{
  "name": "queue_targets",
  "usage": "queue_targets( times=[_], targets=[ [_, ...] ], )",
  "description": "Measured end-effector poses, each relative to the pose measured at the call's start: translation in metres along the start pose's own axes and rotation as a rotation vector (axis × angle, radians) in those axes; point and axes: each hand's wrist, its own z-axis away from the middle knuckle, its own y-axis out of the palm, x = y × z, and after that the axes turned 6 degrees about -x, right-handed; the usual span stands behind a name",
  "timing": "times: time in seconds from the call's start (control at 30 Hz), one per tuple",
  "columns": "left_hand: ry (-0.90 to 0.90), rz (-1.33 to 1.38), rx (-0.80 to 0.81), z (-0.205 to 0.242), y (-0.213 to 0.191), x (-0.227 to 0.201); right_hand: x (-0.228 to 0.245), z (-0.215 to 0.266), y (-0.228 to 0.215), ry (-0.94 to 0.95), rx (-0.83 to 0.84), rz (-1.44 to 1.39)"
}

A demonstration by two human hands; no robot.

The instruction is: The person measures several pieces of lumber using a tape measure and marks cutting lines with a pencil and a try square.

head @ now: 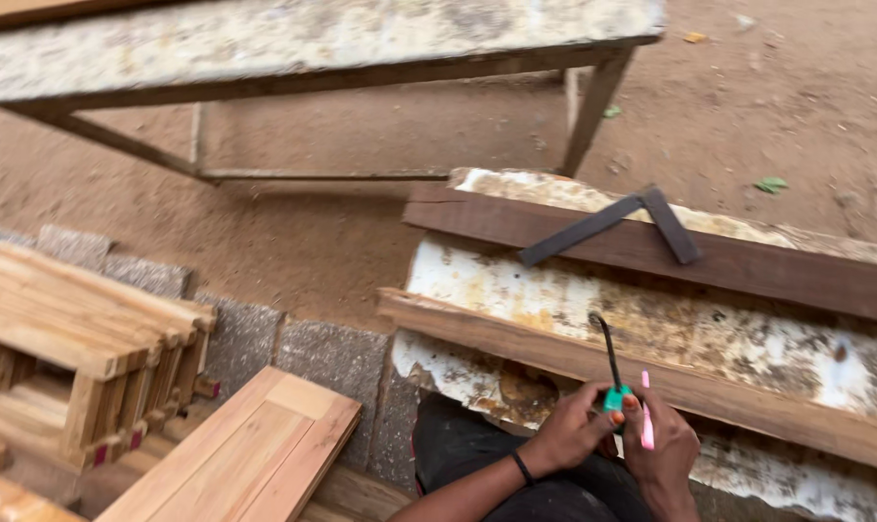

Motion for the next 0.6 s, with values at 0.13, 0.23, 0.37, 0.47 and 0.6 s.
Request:
queue_targets(
  times=[0.13,0.23,0.37,0.47,0.6],
  targets=[
    [-0.125,0.596,-0.201,0.006,-0.03,0.011,0.037,-0.023,0.012,-0.1,0.17,-0.299],
    [-0.137,0.865,-0.285,0.009,-0.047,0.021,0.056,-0.037,0.022,-0.225,0.279,-0.346],
    [-0.171,0.911,-0.396,0.015,-0.057,0.033,0.07,-0.054,0.036,-0.463,0.4,-0.279],
    [-0.159,0.968,-0.431,0.016,-0.058,0.033,0.073,-0.057,0.044,-0.564,0.447,-0.308],
    [-0.251,1.016,-0.468,0.011,-0.06,0.021,0.074,-0.061,0.046,-0.69,0.434,-0.374]
  ],
)
